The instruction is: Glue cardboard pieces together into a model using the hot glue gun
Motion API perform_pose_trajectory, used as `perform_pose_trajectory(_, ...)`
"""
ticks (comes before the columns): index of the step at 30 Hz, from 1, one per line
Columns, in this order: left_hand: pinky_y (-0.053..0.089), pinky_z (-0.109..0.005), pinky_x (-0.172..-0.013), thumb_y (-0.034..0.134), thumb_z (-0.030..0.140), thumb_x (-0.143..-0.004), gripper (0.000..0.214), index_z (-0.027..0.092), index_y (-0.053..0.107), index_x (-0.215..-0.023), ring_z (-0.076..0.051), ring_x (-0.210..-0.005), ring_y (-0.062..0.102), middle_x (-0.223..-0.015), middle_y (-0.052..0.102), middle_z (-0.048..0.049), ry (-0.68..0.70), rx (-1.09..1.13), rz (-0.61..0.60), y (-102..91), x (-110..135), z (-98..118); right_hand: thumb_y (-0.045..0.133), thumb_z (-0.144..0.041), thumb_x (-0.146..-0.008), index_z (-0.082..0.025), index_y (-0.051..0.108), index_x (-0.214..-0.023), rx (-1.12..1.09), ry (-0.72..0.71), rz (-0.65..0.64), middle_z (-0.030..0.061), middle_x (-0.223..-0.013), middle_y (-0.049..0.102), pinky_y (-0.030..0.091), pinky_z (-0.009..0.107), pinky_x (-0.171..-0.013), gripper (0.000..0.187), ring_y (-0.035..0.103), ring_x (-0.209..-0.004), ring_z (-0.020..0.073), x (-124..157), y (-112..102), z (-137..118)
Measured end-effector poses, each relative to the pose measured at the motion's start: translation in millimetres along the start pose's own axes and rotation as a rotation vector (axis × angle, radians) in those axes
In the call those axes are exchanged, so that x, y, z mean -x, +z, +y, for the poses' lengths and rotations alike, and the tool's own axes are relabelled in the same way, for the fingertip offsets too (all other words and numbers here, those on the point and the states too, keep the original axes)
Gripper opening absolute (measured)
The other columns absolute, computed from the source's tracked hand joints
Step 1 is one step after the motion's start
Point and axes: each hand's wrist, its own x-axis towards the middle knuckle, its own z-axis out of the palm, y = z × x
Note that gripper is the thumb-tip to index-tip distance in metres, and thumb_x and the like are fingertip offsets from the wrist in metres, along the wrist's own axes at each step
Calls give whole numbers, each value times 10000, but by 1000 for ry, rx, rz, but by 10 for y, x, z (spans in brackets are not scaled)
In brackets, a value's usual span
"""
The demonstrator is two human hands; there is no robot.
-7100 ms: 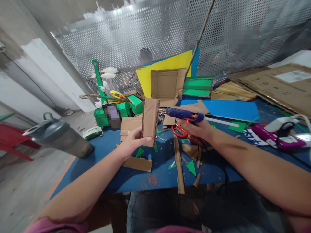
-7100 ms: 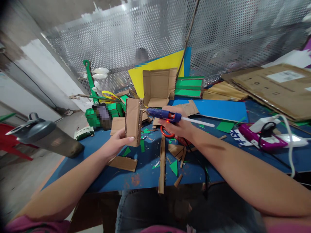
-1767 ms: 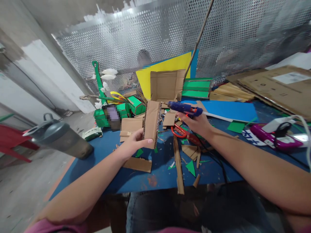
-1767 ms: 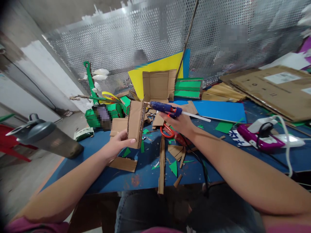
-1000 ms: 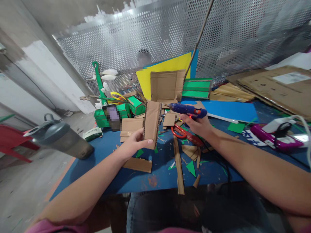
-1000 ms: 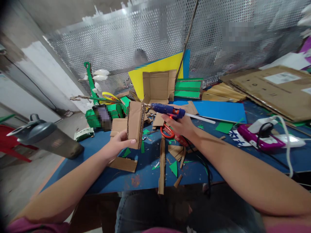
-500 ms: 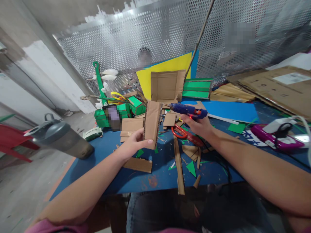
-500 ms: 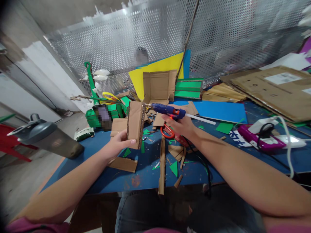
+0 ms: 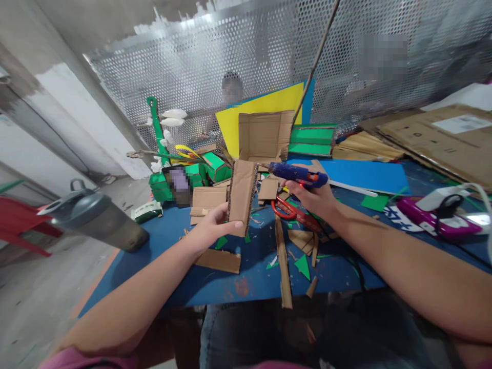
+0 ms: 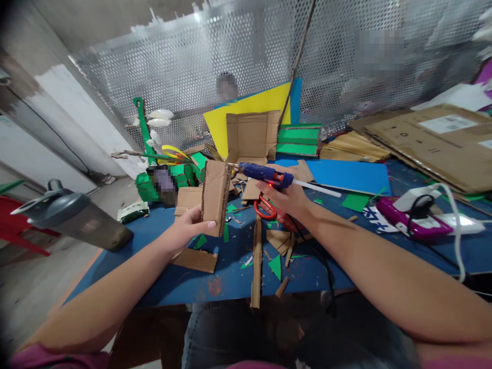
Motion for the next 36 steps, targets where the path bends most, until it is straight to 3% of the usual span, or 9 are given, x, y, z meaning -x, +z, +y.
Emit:
perform_pose_trajectory(13, 615, -370, -1012, 989, 426, -800, 662, 200, 752, -1376, -297, -1235, 744, -1368, 804, -101, 8, 15, -4, 3, -10, -4, 833, -602, -932, -261, 772, -939, -22, 3, -44, 46, -877, 745, 587, 415, -738, 347, 667, -781, 240, 15, -30, 132)
perform_pose_trajectory(21, 612, -374, -1020, 977, 431, -816, 644, 211, 756, -1379, -298, -1241, 745, -1371, 803, -95, 5, 6, -14, -10, -4, -2, 823, -628, -928, -263, 762, -915, -25, -31, -56, 36, -806, 724, 588, 431, -731, 370, 645, -723, 231, -23, -30, 16)
perform_pose_trajectory(28, 618, -391, -1004, 979, 446, -805, 653, 198, 754, -1366, -319, -1231, 754, -1347, 812, -110, -2, -2, -4, -5, -3, -1, 842, -593, -922, -260, 769, -942, -42, 14, -46, 28, -820, 733, 610, 417, -750, 342, 659, -738, 226, -4, -23, 84)
perform_pose_trajectory(36, 614, -393, -1020, 981, 440, -803, 658, 206, 755, -1374, -322, -1256, 747, -1375, 805, -107, -4, 4, -6, -3, -4, -2, 844, -621, -908, -260, 742, -864, 23, -59, -66, 42, -825, 729, 603, 432, -755, 378, 659, -771, 248, -34, -53, 10)
